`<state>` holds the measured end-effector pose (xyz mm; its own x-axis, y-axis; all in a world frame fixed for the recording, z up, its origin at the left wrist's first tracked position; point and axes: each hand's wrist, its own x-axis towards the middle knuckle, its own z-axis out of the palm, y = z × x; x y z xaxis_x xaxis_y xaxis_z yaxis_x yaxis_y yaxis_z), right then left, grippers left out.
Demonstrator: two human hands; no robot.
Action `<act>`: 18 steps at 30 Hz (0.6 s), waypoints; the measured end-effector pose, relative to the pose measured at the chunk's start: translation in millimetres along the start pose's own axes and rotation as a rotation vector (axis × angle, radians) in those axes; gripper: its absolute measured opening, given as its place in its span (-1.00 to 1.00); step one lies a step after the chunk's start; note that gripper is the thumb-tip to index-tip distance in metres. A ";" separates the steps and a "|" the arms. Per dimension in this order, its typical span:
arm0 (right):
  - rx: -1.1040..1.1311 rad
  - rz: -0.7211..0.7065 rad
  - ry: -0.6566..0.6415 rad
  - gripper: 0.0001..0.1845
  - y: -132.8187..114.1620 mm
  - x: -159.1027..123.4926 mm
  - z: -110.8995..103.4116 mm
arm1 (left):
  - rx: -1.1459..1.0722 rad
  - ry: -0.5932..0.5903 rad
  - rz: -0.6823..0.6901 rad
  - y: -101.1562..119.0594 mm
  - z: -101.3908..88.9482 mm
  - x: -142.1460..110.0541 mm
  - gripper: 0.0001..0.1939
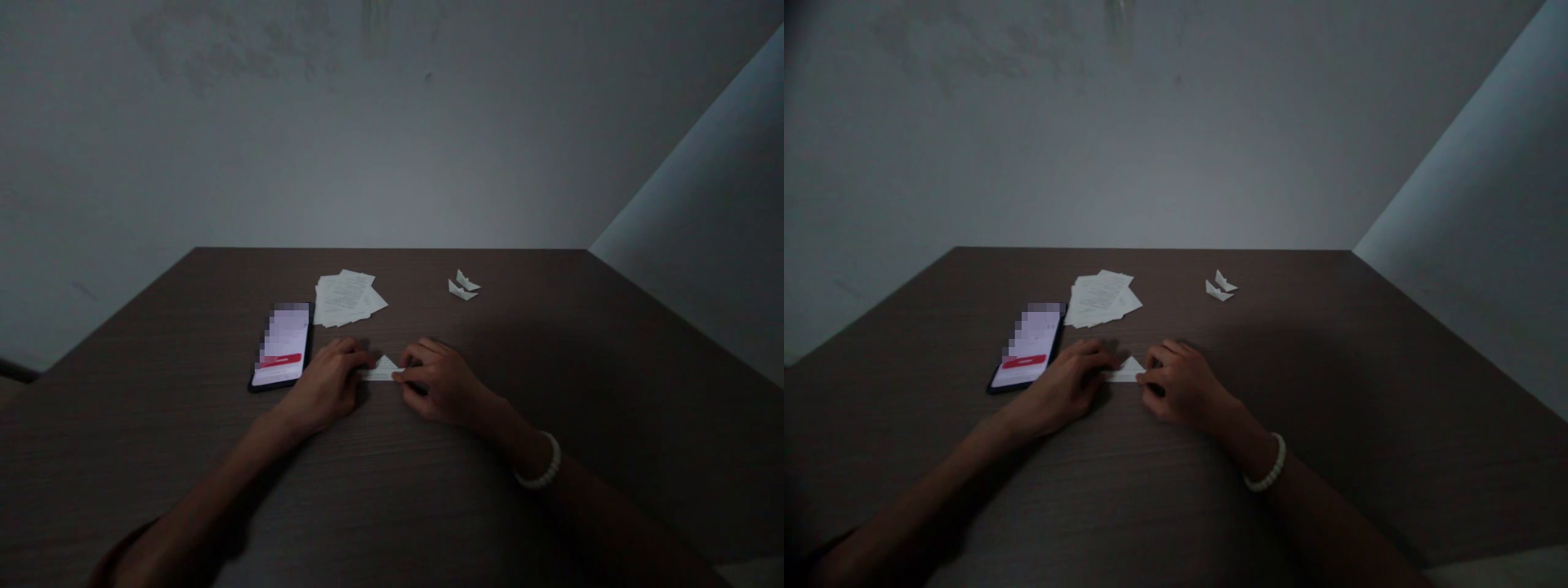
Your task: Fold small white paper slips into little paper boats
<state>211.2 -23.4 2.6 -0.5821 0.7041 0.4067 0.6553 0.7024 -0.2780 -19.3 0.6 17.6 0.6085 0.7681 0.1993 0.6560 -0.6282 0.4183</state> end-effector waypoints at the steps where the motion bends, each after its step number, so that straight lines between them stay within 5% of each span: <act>1: 0.000 0.000 0.001 -0.84 0.5 -0.2 0.0 | -0.016 -0.003 0.001 -0.6 0.6 -0.1 -0.66; 12: -0.012 0.001 0.012 -0.85 2.3 0.0 1.5 | -0.052 0.019 -0.013 -4.3 0.3 3.5 -0.56; 18: -0.008 0.001 0.020 -0.88 0.7 -0.9 1.5 | -0.035 0.021 -0.062 3.7 -1.9 3.9 -0.83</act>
<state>211.5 -23.5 0.7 -0.5715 0.7025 0.4241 0.6598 0.7007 -0.2714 -15.3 1.5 21.5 0.5570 0.8083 0.1906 0.6762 -0.5747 0.4610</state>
